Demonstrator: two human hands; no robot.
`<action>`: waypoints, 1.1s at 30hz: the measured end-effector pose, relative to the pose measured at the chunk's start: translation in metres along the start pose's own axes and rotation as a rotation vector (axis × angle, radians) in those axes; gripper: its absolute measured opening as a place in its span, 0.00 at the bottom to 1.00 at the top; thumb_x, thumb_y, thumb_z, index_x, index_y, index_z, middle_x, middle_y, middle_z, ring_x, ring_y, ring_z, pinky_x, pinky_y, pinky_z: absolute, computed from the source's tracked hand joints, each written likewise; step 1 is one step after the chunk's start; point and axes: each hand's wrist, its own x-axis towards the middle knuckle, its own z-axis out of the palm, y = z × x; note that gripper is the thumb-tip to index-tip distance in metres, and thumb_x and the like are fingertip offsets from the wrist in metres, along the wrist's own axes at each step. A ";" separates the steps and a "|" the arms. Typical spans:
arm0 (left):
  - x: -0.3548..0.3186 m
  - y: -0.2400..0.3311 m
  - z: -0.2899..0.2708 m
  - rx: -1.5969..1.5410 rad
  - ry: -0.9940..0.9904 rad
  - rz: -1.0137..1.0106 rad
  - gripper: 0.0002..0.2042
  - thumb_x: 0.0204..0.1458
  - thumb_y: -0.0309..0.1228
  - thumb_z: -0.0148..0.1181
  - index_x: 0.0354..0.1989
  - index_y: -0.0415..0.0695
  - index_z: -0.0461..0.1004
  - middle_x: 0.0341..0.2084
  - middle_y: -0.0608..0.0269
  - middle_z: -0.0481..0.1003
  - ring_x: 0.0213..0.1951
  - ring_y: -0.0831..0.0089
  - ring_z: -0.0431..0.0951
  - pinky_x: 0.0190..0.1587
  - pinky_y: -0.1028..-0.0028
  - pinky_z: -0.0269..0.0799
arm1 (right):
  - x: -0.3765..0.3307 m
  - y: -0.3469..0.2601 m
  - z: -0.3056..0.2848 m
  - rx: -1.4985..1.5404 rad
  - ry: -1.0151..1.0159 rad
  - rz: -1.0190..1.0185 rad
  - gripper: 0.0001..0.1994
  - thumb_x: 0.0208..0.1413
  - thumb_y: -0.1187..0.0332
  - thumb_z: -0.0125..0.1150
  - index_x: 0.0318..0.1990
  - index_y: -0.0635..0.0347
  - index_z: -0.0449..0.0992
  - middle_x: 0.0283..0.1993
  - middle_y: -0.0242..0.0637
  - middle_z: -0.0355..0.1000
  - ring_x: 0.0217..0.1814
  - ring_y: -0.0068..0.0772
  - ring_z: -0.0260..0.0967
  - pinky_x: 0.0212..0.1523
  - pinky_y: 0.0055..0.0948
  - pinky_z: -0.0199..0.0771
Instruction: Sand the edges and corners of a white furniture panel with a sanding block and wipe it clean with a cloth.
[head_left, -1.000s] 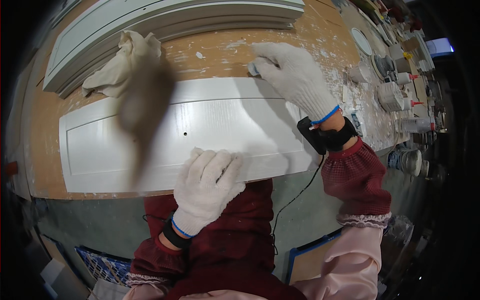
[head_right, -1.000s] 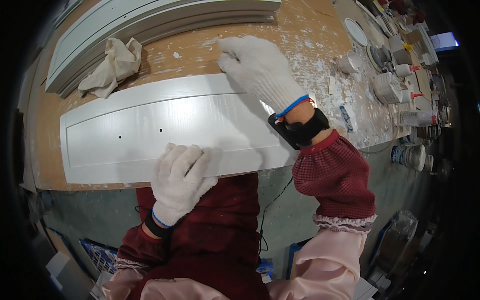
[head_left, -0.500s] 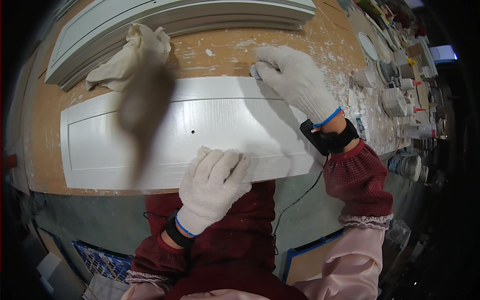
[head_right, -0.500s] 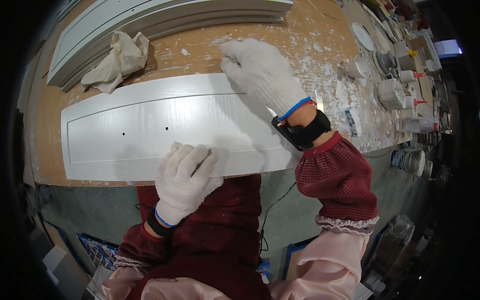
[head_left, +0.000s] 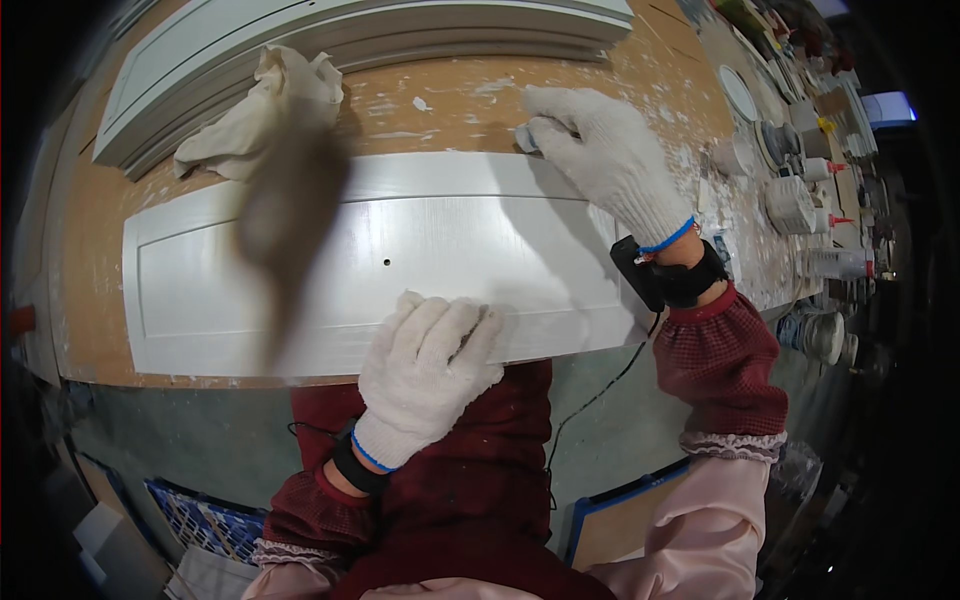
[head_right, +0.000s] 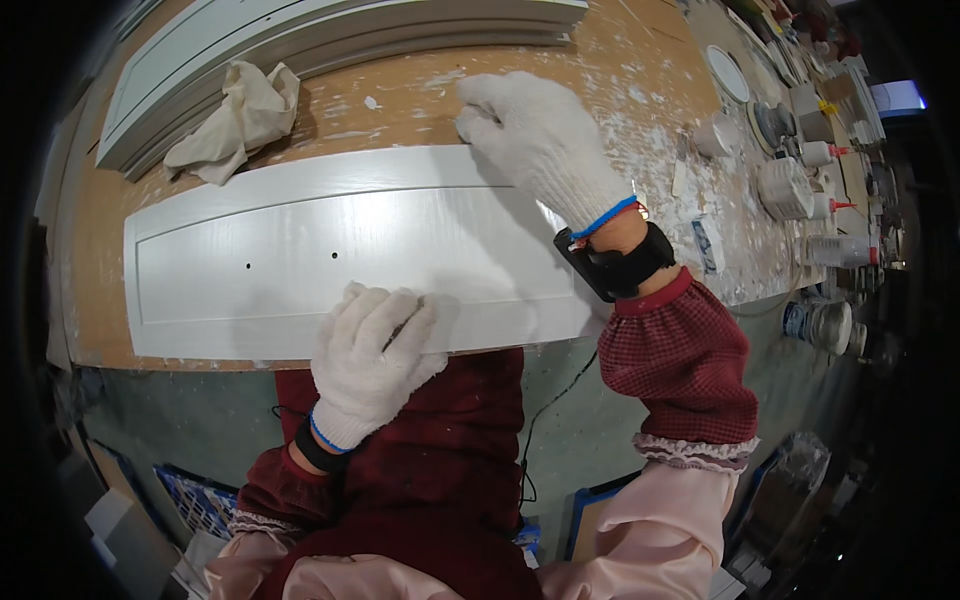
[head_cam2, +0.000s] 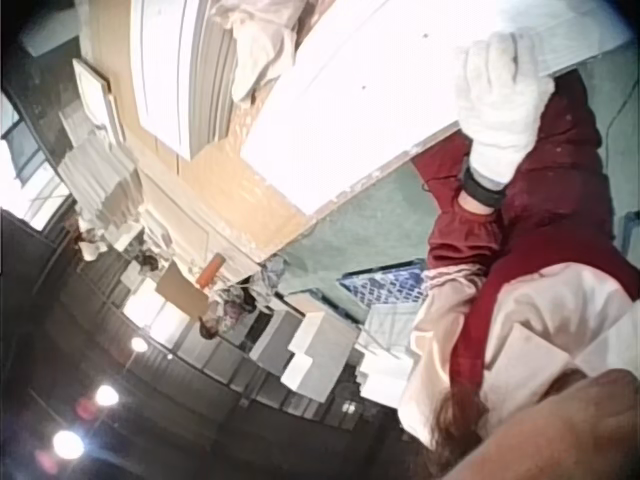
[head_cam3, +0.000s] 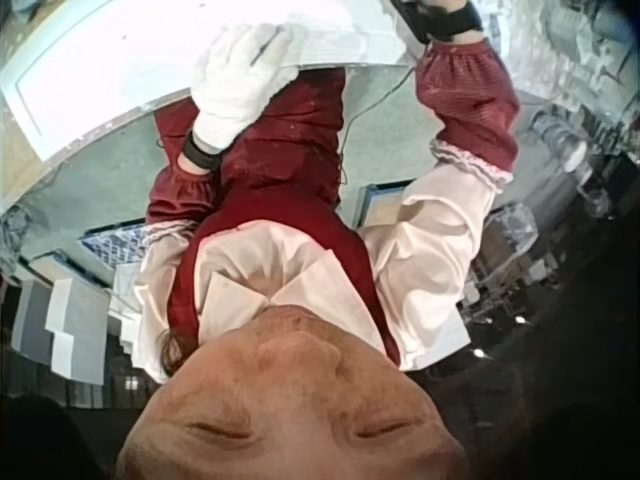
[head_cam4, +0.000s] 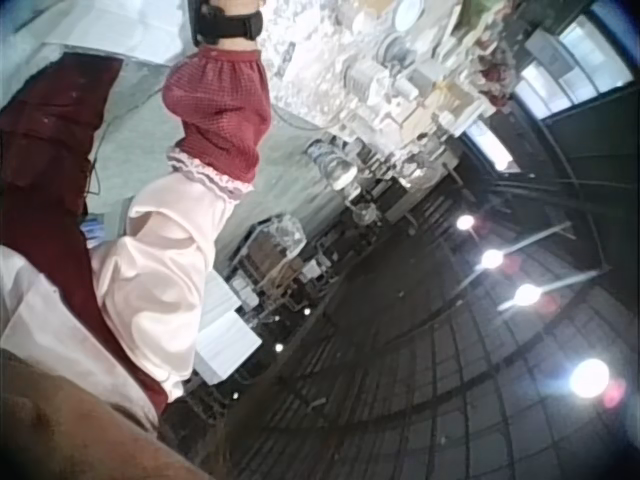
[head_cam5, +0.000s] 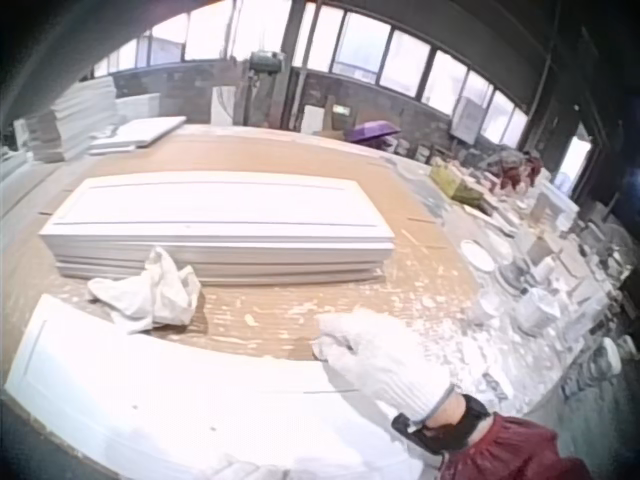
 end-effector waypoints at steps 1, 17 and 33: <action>-0.003 -0.003 0.004 -0.001 0.032 0.011 0.26 0.20 0.31 0.69 0.37 0.41 0.75 0.34 0.63 0.71 0.32 0.64 0.74 0.31 0.66 0.68 | 0.001 -0.005 0.002 0.035 -0.014 -0.019 0.10 0.56 0.61 0.52 0.34 0.58 0.72 0.32 0.47 0.71 0.38 0.53 0.70 0.39 0.45 0.70; -0.002 -0.002 -0.003 0.011 -0.010 0.013 0.27 0.20 0.35 0.70 0.38 0.42 0.77 0.37 0.65 0.72 0.36 0.65 0.73 0.35 0.64 0.68 | -0.050 0.061 -0.041 0.116 0.187 0.292 0.13 0.58 0.62 0.51 0.41 0.60 0.76 0.32 0.44 0.75 0.33 0.41 0.72 0.39 0.30 0.70; -0.003 -0.003 0.000 -0.032 0.022 0.019 0.27 0.20 0.35 0.69 0.37 0.40 0.76 0.34 0.63 0.70 0.33 0.63 0.72 0.34 0.63 0.67 | -0.049 0.040 -0.027 -0.061 0.152 0.237 0.12 0.55 0.63 0.52 0.40 0.60 0.75 0.38 0.47 0.74 0.43 0.51 0.72 0.42 0.41 0.70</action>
